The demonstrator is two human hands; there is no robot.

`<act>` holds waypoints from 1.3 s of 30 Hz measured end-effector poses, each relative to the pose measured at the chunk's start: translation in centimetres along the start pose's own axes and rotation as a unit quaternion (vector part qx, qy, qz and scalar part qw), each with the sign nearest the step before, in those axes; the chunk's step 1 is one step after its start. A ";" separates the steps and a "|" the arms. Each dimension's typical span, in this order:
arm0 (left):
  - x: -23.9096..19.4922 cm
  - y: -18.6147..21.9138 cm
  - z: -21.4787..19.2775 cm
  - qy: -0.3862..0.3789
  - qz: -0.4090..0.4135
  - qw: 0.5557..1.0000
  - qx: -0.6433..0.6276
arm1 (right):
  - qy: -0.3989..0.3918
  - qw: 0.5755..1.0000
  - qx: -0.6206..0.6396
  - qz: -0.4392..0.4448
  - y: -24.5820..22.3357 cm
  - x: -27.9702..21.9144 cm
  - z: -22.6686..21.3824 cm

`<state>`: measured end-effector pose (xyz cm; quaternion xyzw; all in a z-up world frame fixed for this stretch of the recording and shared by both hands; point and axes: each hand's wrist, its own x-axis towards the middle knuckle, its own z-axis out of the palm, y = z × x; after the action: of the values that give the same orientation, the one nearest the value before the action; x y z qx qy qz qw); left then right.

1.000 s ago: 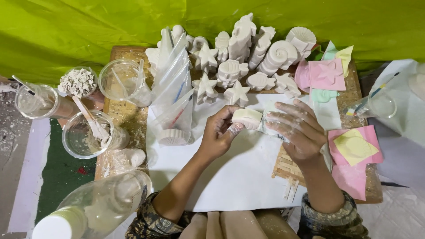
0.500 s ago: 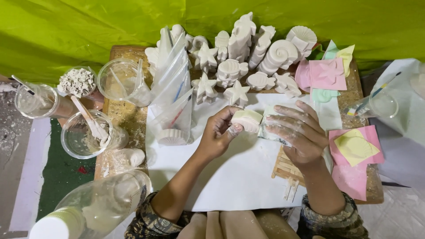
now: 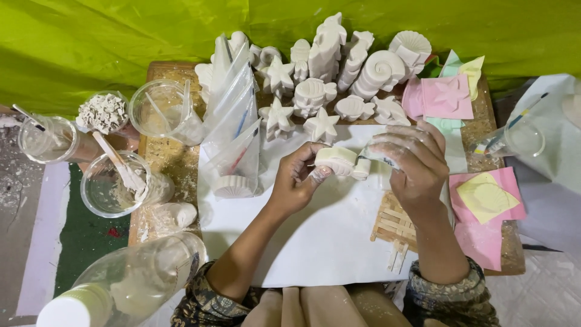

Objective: Removing plaster shell-shaped objects from silicone molds and cleaning the edges.

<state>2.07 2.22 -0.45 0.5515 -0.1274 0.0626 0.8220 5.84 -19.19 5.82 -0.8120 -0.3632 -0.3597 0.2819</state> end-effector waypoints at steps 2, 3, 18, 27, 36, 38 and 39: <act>-0.1 -0.1 0.0 0.002 -0.001 1.000 0.006 | 0.014 0.999 0.034 -0.001 -0.5 -0.3 0.0; -0.1 -0.2 0.0 0.004 -0.003 1.000 0.011 | 0.026 0.997 0.067 -0.001 -0.7 -0.4 0.0; 0.1 -0.7 -0.2 -0.019 0.000 0.999 0.030 | 0.035 0.998 0.060 0.010 0.6 -1.0 1.0; 0.1 -0.1 0.0 -0.016 0.008 0.999 0.047 | 0.081 0.992 0.094 -0.011 0.3 -1.7 2.0; -0.1 -0.8 -0.3 -0.018 0.020 0.997 0.072 | 0.059 0.993 0.098 -0.014 -0.2 -1.2 1.7; 0.0 -1.0 -0.2 -0.022 0.022 0.997 0.073 | 0.073 0.993 0.097 -0.007 0.4 -1.1 1.5; 0.0 -1.0 -0.2 -0.023 0.025 0.997 0.073 | 0.085 0.992 0.097 -0.002 0.7 -1.0 1.4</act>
<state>2.36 2.00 -1.45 0.6077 -0.1553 0.0795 0.7747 6.48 -18.96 4.11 -0.7462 -0.3729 -0.3911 0.3888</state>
